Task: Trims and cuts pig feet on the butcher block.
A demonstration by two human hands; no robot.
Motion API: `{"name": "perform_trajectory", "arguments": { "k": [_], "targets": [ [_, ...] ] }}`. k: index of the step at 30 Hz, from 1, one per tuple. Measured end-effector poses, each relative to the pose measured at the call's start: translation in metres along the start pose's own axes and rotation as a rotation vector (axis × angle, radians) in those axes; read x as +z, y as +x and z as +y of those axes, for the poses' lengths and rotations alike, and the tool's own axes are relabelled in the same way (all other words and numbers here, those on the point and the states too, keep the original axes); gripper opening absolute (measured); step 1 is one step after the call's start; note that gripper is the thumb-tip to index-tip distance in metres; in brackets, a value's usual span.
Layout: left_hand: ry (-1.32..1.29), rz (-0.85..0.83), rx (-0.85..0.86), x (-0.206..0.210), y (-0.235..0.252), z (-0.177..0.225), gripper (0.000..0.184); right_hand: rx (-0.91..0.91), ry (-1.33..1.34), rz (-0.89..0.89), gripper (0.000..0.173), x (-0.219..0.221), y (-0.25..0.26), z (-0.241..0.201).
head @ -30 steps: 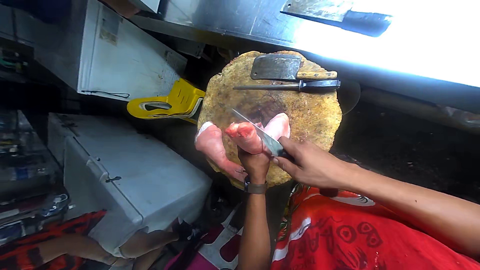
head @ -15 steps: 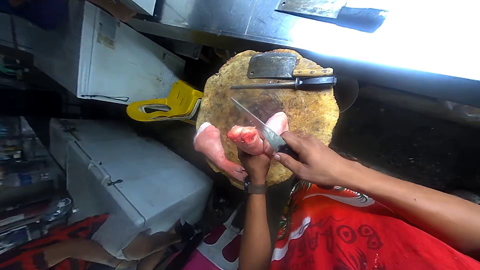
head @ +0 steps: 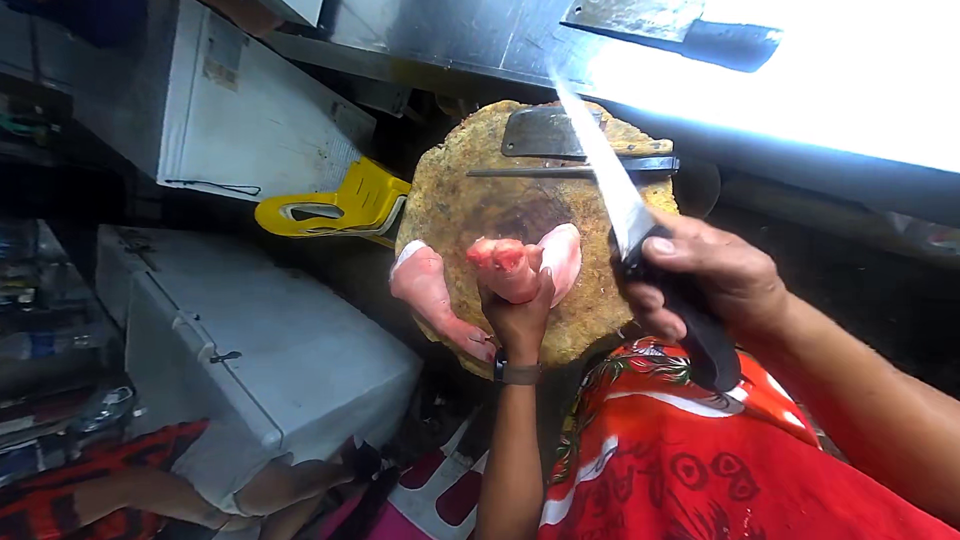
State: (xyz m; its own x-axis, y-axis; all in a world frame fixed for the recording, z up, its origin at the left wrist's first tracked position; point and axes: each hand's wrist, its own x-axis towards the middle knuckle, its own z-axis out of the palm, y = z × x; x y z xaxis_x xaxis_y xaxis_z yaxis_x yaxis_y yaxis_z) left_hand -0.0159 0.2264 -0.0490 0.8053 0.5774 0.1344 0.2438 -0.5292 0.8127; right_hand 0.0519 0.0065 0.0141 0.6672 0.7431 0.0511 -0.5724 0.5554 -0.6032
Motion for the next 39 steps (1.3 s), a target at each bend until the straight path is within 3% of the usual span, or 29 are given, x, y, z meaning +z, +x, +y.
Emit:
{"name": "perform_trajectory", "arguments": {
  "k": [2,5,7,10,13,16,24,27,29,34,37,38,39],
  "targets": [
    [0.024,0.016,0.014,-0.003,-0.003,-0.006,0.072,-0.016,-0.27,0.213,0.027,-0.024,-0.009,-0.004],
    [-0.009,0.04,0.017,-0.01,-0.01,-0.013,0.069,0.106,-0.634,0.456,0.036,-0.066,-0.032,0.003],
    [-0.028,0.052,0.003,-0.014,-0.016,-0.019,0.068,0.21,-0.736,0.546,0.041,-0.087,-0.048,0.015],
    [-0.01,0.077,-0.028,-0.018,-0.028,-0.027,0.072,0.366,-0.814,0.583,0.062,-0.093,-0.051,0.029],
    [-0.017,0.113,-0.069,-0.018,-0.038,-0.033,0.074,0.472,-0.918,0.521,0.066,-0.088,-0.019,0.032],
    [-0.08,0.192,-0.051,-0.016,-0.04,-0.03,0.071,0.468,-1.005,0.381,0.062,-0.089,0.049,0.03],
    [0.028,0.306,-0.167,-0.004,-0.065,-0.019,0.068,0.425,-1.43,0.132,0.07,-0.114,0.32,0.054],
    [-0.067,0.369,-0.135,0.005,-0.078,-0.023,0.06,0.435,-1.522,0.076,0.074,-0.11,0.405,0.084],
    [-0.183,0.407,-0.231,0.01,-0.079,-0.005,0.053,0.433,-1.626,0.061,0.067,-0.105,0.446,0.107],
    [-0.312,0.367,-0.494,0.008,-0.08,0.019,0.037,0.606,-1.811,0.016,0.062,-0.095,0.48,0.143],
    [-0.666,0.517,-0.575,0.007,-0.073,0.031,0.016,0.689,-1.8,0.022,0.063,-0.091,0.44,0.138],
    [-0.818,0.514,-0.465,0.01,-0.078,0.021,0.019,0.694,-1.776,0.028,0.065,-0.092,0.422,0.131],
    [-0.771,0.486,-0.366,0.011,-0.083,0.011,0.027,0.682,-1.722,0.033,0.062,-0.095,0.402,0.124]
  ]
}}
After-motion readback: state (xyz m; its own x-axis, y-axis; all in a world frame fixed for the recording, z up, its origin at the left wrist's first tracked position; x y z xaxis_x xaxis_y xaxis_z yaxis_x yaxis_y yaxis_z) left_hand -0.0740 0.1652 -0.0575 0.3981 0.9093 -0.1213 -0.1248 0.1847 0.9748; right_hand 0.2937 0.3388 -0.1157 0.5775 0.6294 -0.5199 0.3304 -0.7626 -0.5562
